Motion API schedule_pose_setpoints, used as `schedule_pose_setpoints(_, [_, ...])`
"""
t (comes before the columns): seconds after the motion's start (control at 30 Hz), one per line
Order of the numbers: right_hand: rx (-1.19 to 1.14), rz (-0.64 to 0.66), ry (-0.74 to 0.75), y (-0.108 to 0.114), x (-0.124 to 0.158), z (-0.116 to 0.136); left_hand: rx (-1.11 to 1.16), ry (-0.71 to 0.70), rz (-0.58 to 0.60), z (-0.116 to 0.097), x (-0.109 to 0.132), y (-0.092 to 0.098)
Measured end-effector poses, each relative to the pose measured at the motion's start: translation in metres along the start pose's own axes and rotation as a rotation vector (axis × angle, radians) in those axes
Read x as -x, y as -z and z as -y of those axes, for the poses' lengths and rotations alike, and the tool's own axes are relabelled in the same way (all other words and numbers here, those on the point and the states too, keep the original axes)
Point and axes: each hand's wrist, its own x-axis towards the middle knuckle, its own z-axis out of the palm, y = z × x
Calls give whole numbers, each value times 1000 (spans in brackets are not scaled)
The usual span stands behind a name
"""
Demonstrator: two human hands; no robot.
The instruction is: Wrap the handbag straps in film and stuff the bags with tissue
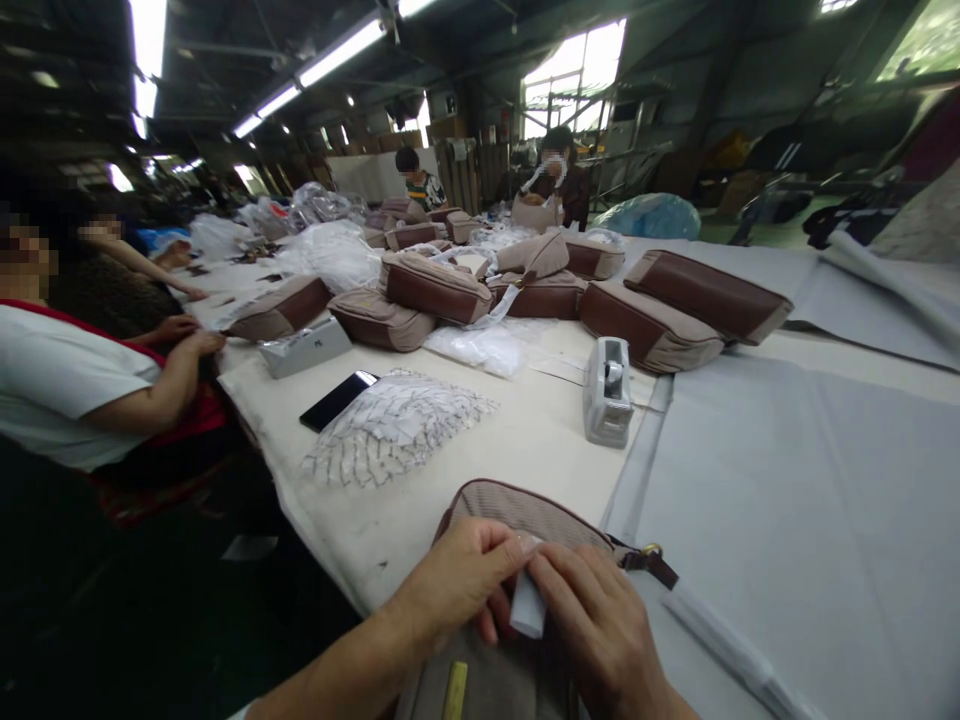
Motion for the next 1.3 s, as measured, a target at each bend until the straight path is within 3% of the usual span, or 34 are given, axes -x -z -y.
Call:
schedule_pose_setpoints(0.13, [-172, -1, -226, 4, 3, -1, 76, 57, -87, -1, -6, -6])
schedule_pose_setpoints(0.27, [-223, 127, -493, 9, 3, -40, 56, 16, -146, -1, -12, -12])
schedule_pose_setpoints(0.37, [-280, 438, -581, 3, 5, -79, 31, -22, -170, 2, -15, -15])
schedule_pose_setpoints(0.47, [-390, 754, -628, -1, 5, -93, -1, -25, -171, 3, -13, -13])
schedule_pose_setpoints(0.57, [-325, 805, -704, 14, -7, -82, -9, -50, -131, -6, -4, -3])
schedule_pose_setpoints(0.67, [-226, 826, -779, 46, -32, -70, -15, -110, -67, -24, 4, 10])
schedule_pose_setpoints(0.83, [-253, 939, -768, 98, -85, -71, -51, -254, 14, -45, -9, 21])
schedule_pose_setpoints(0.93, [-267, 963, -821, 120, -95, -59, -2, -279, 34, -35, -15, 18])
schedule_pose_setpoints(1.07, [-393, 1128, -997, 129, -69, -20, 53, -273, 136, -3, -4, 11])
schedule_pose_setpoints(1.13, [-388, 1044, -892, 121, -51, -3, 68, -244, 197, 8, 2, 6])
schedule_pose_setpoints(1.2, [-326, 828, -806, 106, -38, 6, 69, -219, 242, 12, 4, 3])
schedule_pose_setpoints(1.3, [-328, 639, -851, 84, -31, 7, 63, -202, 269, 6, 3, 2])
